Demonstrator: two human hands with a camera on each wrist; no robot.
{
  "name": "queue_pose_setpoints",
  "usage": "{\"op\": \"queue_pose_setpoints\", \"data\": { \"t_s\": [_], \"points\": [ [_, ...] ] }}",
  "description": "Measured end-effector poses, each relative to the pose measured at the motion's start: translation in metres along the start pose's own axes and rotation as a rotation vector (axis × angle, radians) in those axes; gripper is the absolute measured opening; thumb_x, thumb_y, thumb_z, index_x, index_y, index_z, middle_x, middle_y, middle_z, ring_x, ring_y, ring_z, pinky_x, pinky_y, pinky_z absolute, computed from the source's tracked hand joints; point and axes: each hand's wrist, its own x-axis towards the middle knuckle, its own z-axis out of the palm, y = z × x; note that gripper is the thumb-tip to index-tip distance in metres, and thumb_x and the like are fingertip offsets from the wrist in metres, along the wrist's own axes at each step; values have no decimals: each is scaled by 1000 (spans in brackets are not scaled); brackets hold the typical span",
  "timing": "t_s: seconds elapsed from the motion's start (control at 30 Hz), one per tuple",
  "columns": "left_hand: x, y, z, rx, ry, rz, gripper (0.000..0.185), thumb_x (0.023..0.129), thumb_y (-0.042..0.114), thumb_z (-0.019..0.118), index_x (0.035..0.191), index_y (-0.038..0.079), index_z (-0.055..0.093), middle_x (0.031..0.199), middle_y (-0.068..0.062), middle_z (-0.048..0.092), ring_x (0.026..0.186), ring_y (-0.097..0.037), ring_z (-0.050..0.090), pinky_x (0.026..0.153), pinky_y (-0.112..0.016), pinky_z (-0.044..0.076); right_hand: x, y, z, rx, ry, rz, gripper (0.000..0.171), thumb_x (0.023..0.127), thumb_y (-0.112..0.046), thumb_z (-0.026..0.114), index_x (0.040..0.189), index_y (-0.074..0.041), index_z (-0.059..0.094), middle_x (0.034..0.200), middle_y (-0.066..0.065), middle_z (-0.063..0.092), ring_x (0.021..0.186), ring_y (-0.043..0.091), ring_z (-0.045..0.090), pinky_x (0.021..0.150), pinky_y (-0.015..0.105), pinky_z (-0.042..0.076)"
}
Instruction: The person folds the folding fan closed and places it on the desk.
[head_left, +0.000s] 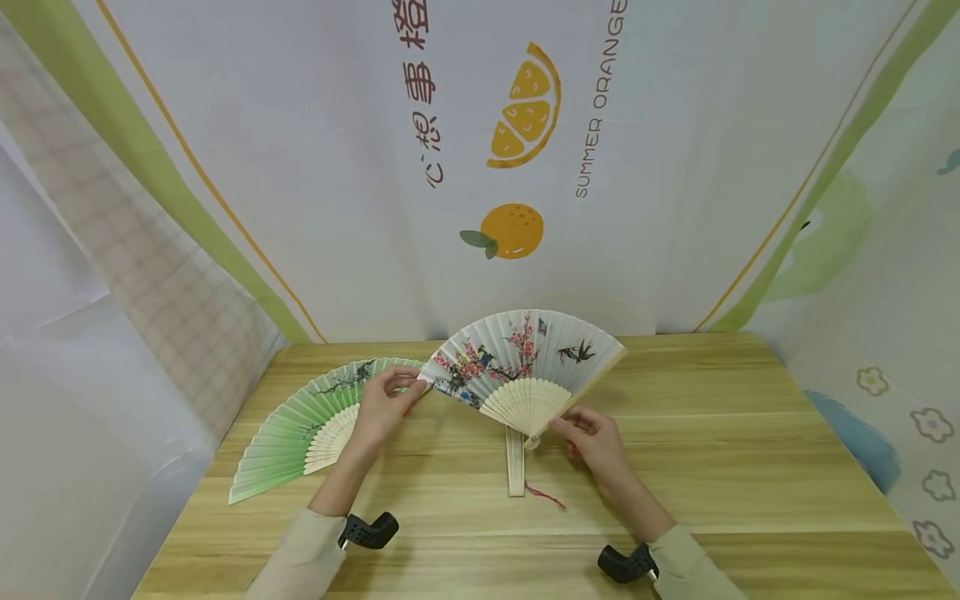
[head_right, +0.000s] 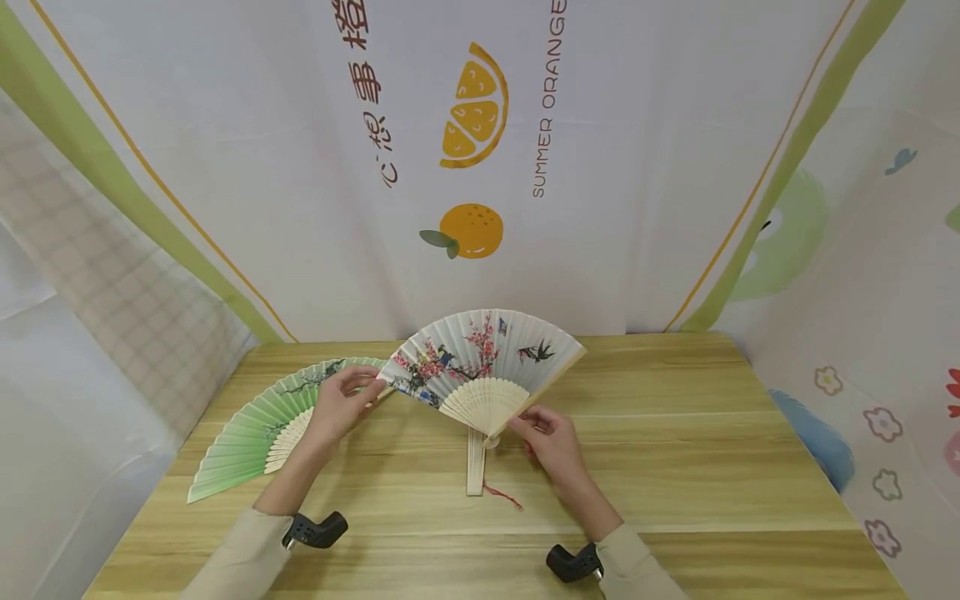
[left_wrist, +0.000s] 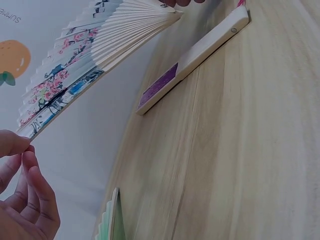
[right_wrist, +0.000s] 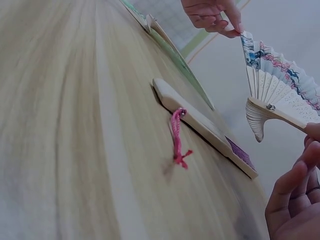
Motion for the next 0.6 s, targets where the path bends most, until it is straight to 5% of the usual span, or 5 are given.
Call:
{"op": "queue_pose_setpoints", "data": {
  "t_s": [0.23, 0.6],
  "points": [
    [3, 2, 5, -26, 25, 25, 21, 95, 1, 72, 113, -7, 66, 99, -15, 70, 64, -8, 61, 58, -22, 49, 2, 0, -1, -19, 7, -30, 17, 91, -8, 78, 91, 5, 67, 66, 7, 52, 55, 12, 46, 51, 23, 40],
    [7, 3, 14, -48, 17, -4, 22, 96, 5, 71, 116, -4, 66, 101, -16, 70, 68, -11, 61, 60, -24, 49, 2, 2, -8, -38, 7, -33, 16, 90, -8, 79, 89, 4, 68, 65, 6, 52, 55, 12, 45, 50, 23, 38]
  ]
}}
